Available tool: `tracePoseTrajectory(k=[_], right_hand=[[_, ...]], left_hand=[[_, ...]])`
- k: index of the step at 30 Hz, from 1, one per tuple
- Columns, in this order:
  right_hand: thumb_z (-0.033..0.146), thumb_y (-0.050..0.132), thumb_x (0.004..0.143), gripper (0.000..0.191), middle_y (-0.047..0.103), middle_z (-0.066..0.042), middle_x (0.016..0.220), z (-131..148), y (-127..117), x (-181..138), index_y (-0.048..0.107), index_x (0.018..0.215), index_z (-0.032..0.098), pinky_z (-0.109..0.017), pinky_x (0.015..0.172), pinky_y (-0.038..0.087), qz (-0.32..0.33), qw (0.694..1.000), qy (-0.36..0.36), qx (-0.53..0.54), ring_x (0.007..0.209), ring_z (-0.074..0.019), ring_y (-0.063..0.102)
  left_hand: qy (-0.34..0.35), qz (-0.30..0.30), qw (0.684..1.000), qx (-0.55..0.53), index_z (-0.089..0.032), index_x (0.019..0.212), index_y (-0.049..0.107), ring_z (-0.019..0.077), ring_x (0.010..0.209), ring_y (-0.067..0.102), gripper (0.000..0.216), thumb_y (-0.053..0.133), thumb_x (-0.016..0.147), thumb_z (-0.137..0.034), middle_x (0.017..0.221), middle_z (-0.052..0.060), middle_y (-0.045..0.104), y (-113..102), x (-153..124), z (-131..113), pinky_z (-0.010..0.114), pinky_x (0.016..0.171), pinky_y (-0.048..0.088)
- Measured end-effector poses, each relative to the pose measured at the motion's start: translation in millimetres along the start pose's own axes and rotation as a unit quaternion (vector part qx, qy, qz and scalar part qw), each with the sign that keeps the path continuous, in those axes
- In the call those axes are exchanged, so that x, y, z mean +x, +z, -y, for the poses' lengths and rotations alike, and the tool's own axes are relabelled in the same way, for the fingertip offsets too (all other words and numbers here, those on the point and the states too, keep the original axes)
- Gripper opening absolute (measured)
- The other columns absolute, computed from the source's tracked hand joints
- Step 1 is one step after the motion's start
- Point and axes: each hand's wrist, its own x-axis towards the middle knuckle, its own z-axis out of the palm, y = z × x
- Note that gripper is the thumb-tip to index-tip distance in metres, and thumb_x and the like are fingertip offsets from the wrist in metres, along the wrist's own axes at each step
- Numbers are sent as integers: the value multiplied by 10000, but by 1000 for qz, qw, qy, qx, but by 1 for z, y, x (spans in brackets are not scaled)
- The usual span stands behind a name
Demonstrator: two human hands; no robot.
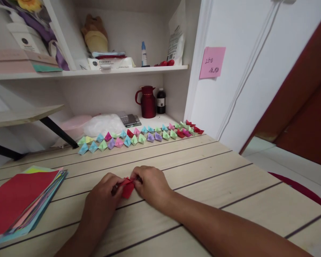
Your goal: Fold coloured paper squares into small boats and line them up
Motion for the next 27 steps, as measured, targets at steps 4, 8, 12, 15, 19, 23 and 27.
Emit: tracePoseTrajectory(k=[4,8,12,15,19,23,27], right_hand=[[41,562,738,257,702,-9,879,-3,2,-1,678,884,219,-238,728,435,10,998,-49,-39,824,-160,626],[60,564,779,230,688,-13,906,-5,4,-2,676,886,230,-246,756,446,29,993,-89,-66,865,-163,621],[98,568,831,209,687,-18,935,-5,6,-4,701,889,248,-263,764,453,23,985,-133,-103,872,-167,620],[126,584,846,200,690,-30,969,-6,5,-5,719,907,260,-288,772,454,25,976,-164,-140,887,-182,616],[167,578,882,215,692,-38,1026,-5,1,-9,722,983,291,-320,755,446,33,961,-190,-198,863,-194,596],[168,540,915,310,675,-54,1125,-1,-5,-15,658,1159,317,-330,706,429,52,936,-218,-271,854,-209,559],[144,533,908,327,665,-79,1158,3,-9,-17,648,1183,276,-344,699,428,77,931,-222,-281,862,-222,550]], left_hand=[[15,51,998,26,-216,867,647,189,794,599,176,514,833,-106,891,27,638,-4,0,-1,303,691,405],[16,86,995,37,-232,964,671,203,829,617,210,516,851,-146,961,28,654,-13,-4,-1,341,756,411],[13,125,991,42,-250,1053,675,206,848,628,264,494,872,-184,1007,35,644,-22,-5,2,352,784,418],[6,141,989,45,-284,1099,670,213,825,626,280,512,872,-239,997,32,633,-28,-6,8,373,793,417],[-2,155,988,6,-322,1145,654,216,854,627,315,588,838,-298,984,18,630,-33,-5,14,368,808,412],[-3,138,990,-23,-283,1076,682,216,882,628,278,468,923,-371,962,29,644,-30,-5,15,363,810,407],[-15,97,995,22,-255,1102,663,223,838,634,267,498,912,-343,964,36,668,-20,-6,15,390,817,388]])
